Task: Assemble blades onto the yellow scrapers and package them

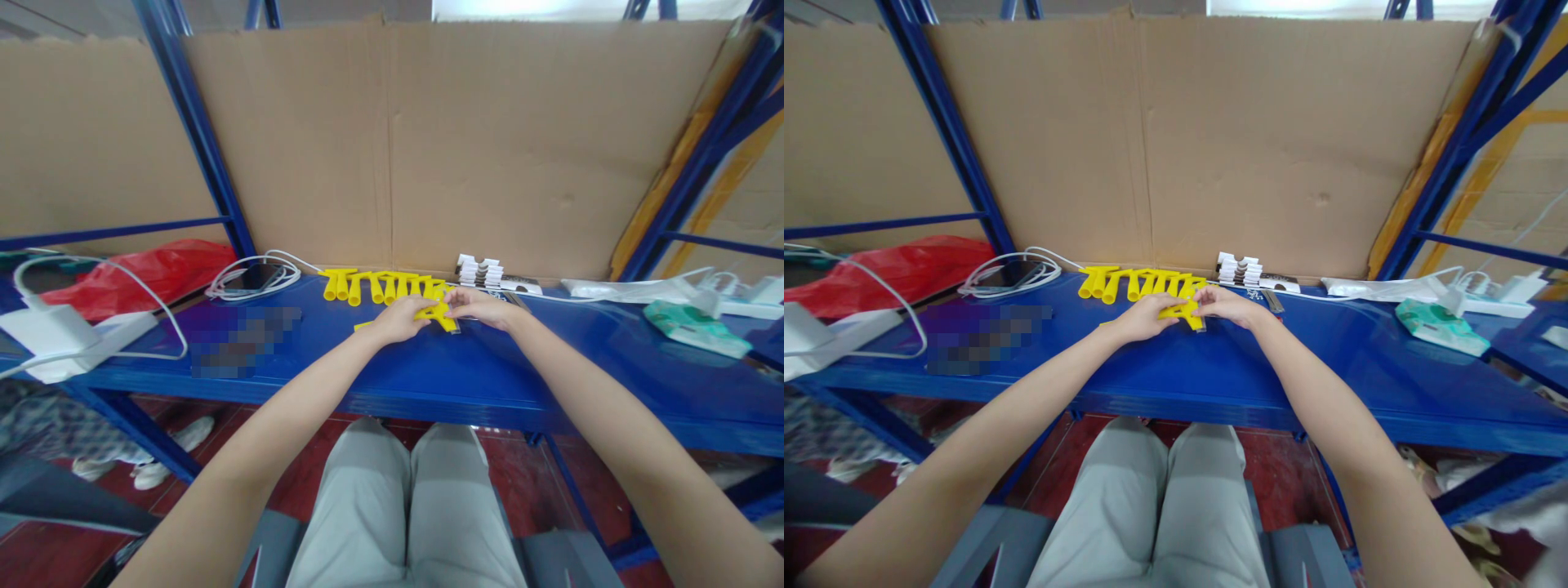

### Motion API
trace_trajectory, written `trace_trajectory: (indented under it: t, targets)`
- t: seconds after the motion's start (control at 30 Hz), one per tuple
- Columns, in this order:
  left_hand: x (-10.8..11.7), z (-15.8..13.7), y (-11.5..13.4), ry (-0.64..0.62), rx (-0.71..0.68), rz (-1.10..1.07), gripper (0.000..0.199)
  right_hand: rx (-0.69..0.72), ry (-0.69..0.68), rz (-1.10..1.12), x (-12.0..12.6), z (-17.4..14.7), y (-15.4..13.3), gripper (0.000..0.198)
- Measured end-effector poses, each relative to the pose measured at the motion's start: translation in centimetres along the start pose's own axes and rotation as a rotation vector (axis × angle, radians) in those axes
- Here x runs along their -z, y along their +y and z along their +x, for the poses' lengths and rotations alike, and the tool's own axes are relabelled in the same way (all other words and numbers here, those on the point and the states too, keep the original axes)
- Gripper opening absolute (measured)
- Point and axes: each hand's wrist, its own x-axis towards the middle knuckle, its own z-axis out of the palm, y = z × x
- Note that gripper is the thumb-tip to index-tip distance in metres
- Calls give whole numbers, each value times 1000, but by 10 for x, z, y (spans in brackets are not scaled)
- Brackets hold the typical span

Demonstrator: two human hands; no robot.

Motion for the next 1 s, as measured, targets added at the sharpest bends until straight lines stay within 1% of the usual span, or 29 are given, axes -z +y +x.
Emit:
trace_trajectory:
  t: [0.2,0.43,0.6,1.0]
  targets:
    - [-1,0,-1,-5,26,-23,39,-13,3,12,-1,0,0,25]
    - [0,0,0,-5,43,-41,39,4,9,2,-2,1,1,27]
    - [-2,1,-2,11,37,-43,40,2,6,8,-2,0,-1,24]
    - [-3,2,-5,25,19,-69,42,40,-51,30,-1,2,1,32]
